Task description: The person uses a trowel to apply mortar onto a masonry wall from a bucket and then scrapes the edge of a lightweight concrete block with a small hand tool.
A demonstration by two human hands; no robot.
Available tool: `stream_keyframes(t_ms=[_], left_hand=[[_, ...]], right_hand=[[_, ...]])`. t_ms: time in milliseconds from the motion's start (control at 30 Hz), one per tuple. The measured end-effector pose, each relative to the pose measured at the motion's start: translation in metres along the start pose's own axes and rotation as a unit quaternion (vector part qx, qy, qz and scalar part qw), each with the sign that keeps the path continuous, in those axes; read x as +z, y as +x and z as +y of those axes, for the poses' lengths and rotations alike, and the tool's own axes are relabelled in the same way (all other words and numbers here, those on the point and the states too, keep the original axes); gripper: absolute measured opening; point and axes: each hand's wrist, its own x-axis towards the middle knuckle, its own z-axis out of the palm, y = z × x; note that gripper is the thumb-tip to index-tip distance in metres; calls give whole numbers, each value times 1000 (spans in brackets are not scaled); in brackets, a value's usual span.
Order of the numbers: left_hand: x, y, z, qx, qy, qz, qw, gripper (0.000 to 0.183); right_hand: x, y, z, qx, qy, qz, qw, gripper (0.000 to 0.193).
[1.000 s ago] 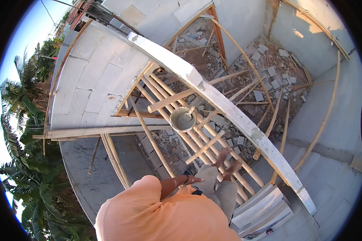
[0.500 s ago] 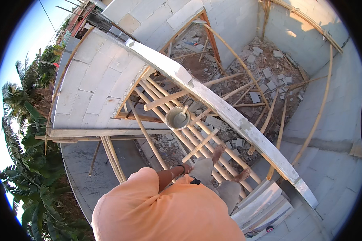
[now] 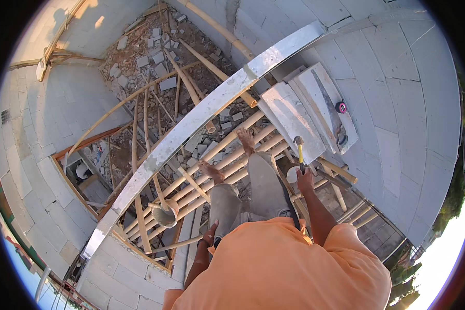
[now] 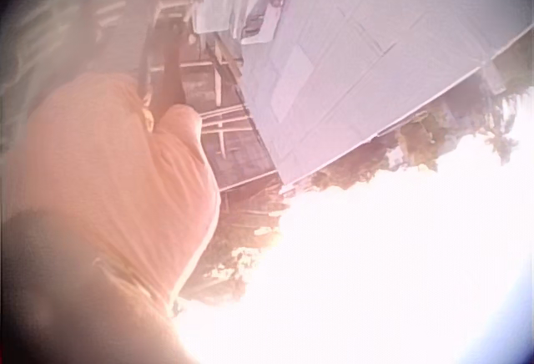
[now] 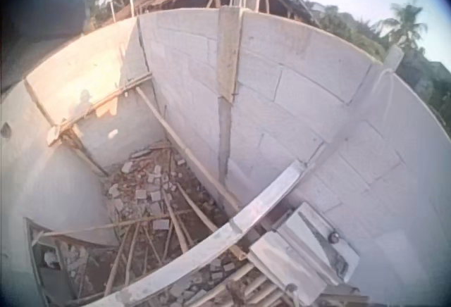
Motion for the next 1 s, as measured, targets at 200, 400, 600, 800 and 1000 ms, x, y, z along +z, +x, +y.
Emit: stream_keyframes(t_ms=[200,400,600,800,1000], left_hand=[[-11,19,65,-255,-96,37,961,83],[-15,37,14,-355,-92,34,930,87],[-8,40,69,-330,81,49,939,82],[-23,38,47,-406,-51,50,911,73],[-22,42,75,-405,-73,71,909,70]], right_hand=[[-31,56,-15,70,111,105,986,42],[-28,140,-12,128,48,56,989,41],[-24,256,20,8,-19,239,971,29],[-56,399,52,-123,-123,310,935,31],[-48,458,68,-41,-244,242,938,30]])
